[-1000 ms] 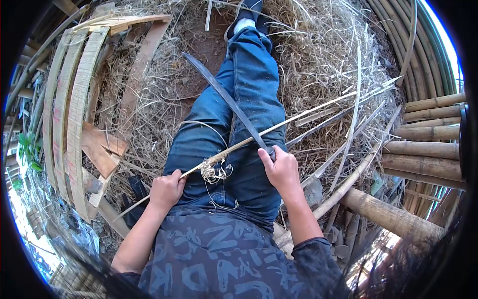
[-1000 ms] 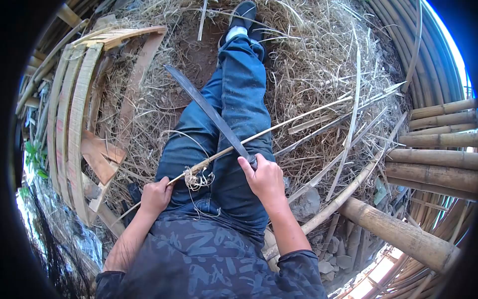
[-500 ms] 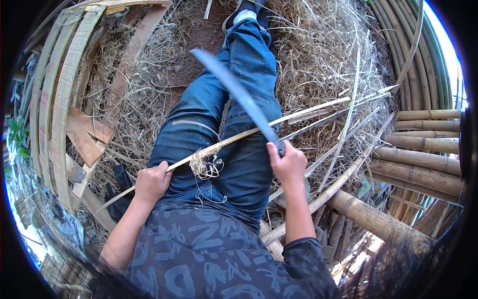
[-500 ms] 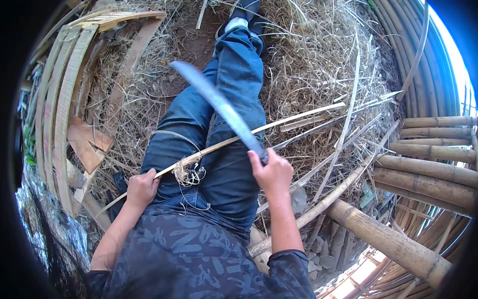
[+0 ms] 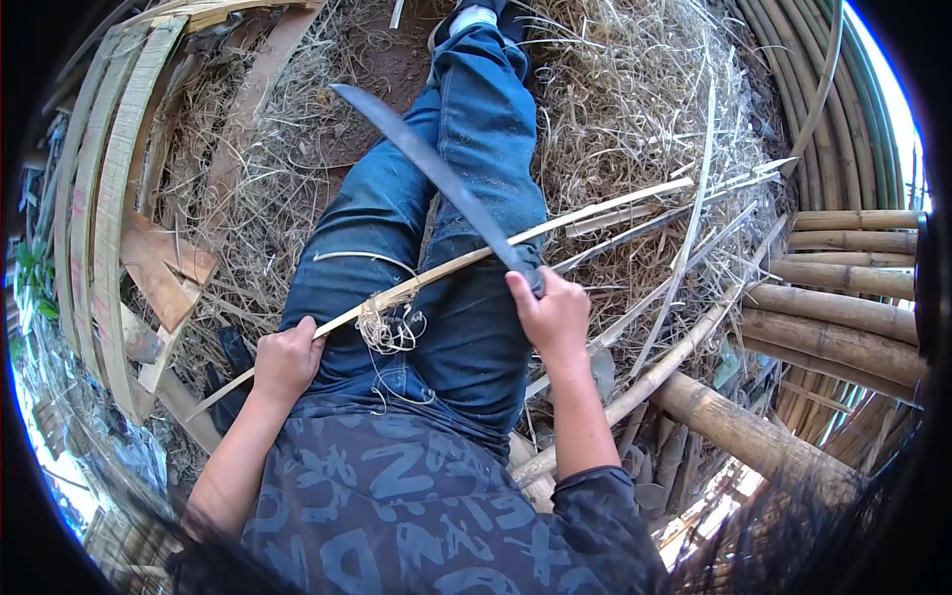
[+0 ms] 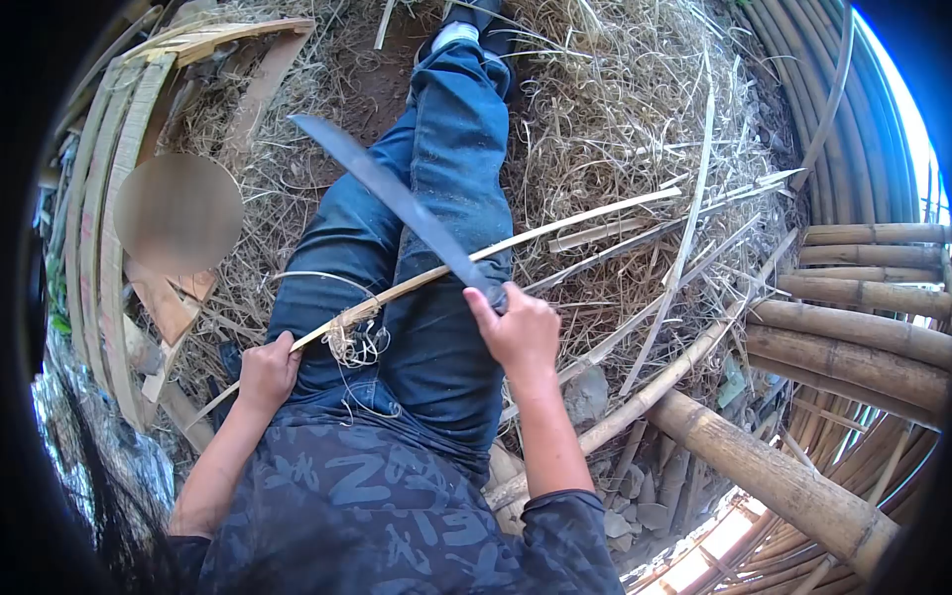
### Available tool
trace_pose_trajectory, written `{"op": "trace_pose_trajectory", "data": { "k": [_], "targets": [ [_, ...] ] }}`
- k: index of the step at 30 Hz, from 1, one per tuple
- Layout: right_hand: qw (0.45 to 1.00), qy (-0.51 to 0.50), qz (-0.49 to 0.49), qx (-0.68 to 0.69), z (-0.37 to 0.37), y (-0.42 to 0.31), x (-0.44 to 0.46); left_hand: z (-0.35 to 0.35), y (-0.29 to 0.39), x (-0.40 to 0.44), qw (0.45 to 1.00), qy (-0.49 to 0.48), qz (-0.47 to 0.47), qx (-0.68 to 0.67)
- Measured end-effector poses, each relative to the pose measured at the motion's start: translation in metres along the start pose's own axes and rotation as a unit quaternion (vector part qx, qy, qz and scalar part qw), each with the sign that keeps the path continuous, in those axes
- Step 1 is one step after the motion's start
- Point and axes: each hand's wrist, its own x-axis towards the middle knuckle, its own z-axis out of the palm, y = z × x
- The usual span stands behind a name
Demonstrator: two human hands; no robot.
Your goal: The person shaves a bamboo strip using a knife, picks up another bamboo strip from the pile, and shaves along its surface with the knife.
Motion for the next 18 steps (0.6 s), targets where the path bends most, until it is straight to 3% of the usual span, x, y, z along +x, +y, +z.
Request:
{"op": "trace_pose_trajectory", "data": {
  "k": [7, 9, 13, 18],
  "targets": [
    [1.0, -0.006, 0.002, -0.027, -0.005, 0.024, 0.003, 0.002, 0.01, 0.004, 1.0, 0.012, 0.004, -0.003],
    [0.999, 0.033, -0.008, -0.041, -0.001, 0.032, 0.002, 0.002, 0.01, 0.002, 1.0, 0.01, -0.003, 0.004],
    [0.994, 0.023, 0.097, 0.041, -0.008, 0.047, 0.01, 0.003, 0.009, 0.005, 1.0, 0.009, 0.008, 0.006],
    [0.998, 0.026, 0.039, 0.051, 0.0, 0.022, 0.006, 0.005, 0.005, 0.003, 1.0, 0.009, 0.01, 0.013]
  ]
}}
